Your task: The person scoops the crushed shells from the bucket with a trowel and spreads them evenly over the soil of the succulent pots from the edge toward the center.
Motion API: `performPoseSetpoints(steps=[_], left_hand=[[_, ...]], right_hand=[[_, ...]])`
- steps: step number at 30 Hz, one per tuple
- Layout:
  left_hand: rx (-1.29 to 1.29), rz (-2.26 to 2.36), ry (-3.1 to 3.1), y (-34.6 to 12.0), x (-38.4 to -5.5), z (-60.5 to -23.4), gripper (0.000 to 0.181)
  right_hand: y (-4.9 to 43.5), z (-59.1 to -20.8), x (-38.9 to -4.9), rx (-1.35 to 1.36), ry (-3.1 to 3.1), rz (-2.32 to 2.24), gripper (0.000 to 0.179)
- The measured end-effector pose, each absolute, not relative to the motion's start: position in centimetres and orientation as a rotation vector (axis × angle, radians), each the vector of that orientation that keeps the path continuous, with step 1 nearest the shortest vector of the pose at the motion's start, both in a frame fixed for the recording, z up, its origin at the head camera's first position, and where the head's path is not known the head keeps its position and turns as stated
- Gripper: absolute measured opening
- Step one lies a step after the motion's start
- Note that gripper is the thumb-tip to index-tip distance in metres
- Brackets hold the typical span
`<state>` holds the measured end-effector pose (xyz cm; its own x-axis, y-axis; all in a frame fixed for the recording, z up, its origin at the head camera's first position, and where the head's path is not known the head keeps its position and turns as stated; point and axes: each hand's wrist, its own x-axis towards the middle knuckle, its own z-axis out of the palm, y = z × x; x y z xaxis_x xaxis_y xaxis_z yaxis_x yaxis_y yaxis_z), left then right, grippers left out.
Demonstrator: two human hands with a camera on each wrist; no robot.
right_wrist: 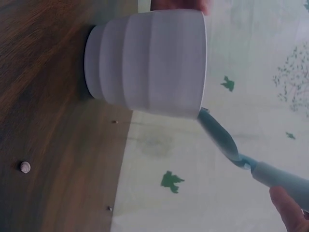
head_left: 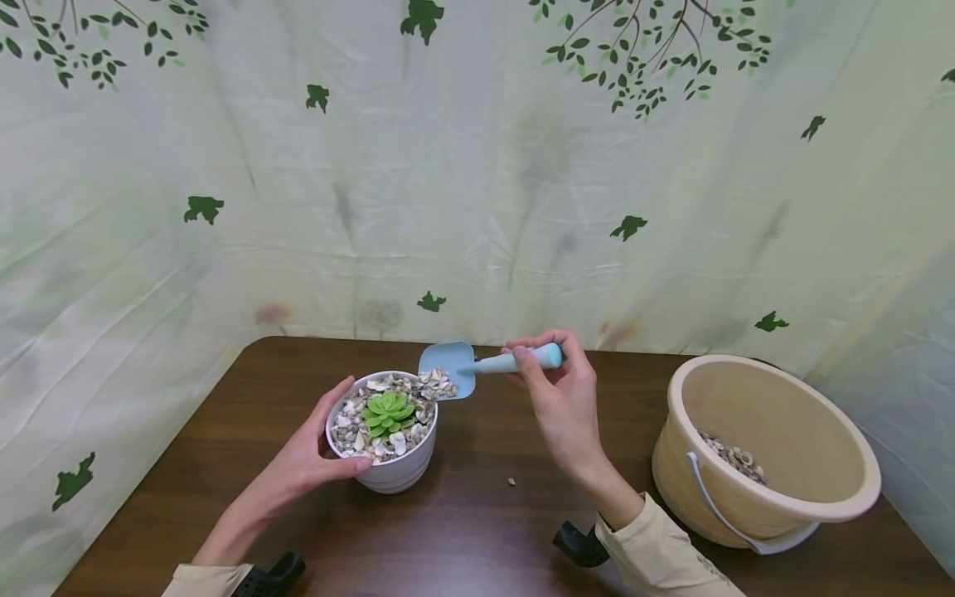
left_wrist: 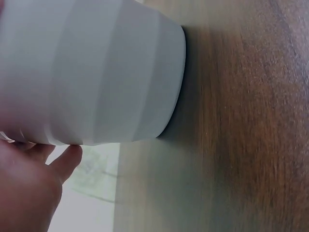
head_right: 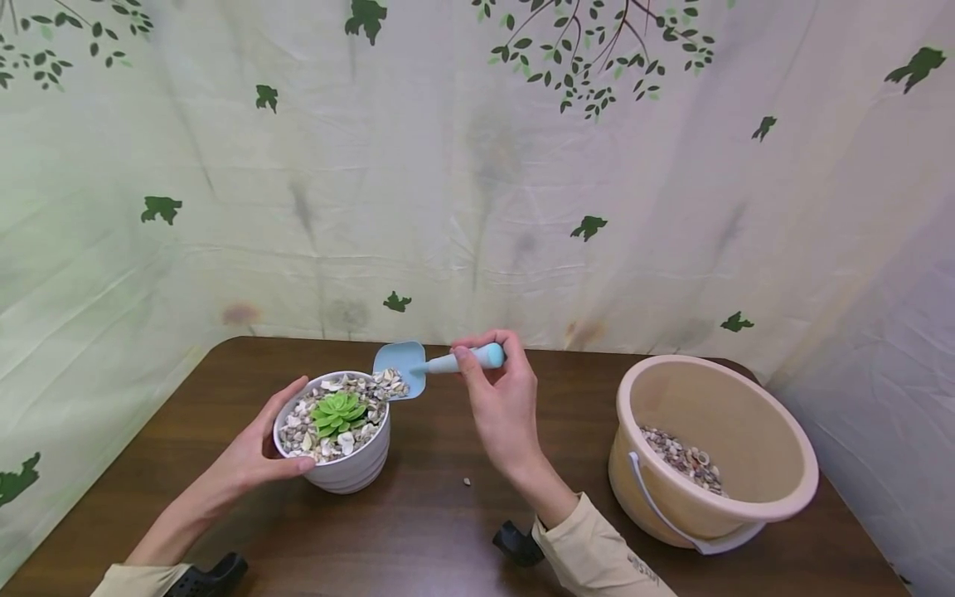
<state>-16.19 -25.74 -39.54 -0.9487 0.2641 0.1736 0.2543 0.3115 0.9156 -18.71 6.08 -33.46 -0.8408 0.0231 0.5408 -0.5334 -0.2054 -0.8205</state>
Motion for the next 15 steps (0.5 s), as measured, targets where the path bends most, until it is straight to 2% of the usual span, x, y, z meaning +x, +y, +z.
performPoseSetpoints(steps=[15], left_hand=[[0.495, 1.672, 2.698, -25.45, -15.86, -39.86, 0.107]], right_hand=[[5.57, -33.39, -18.46, 0.588, -1.747, 2.023, 0.023]])
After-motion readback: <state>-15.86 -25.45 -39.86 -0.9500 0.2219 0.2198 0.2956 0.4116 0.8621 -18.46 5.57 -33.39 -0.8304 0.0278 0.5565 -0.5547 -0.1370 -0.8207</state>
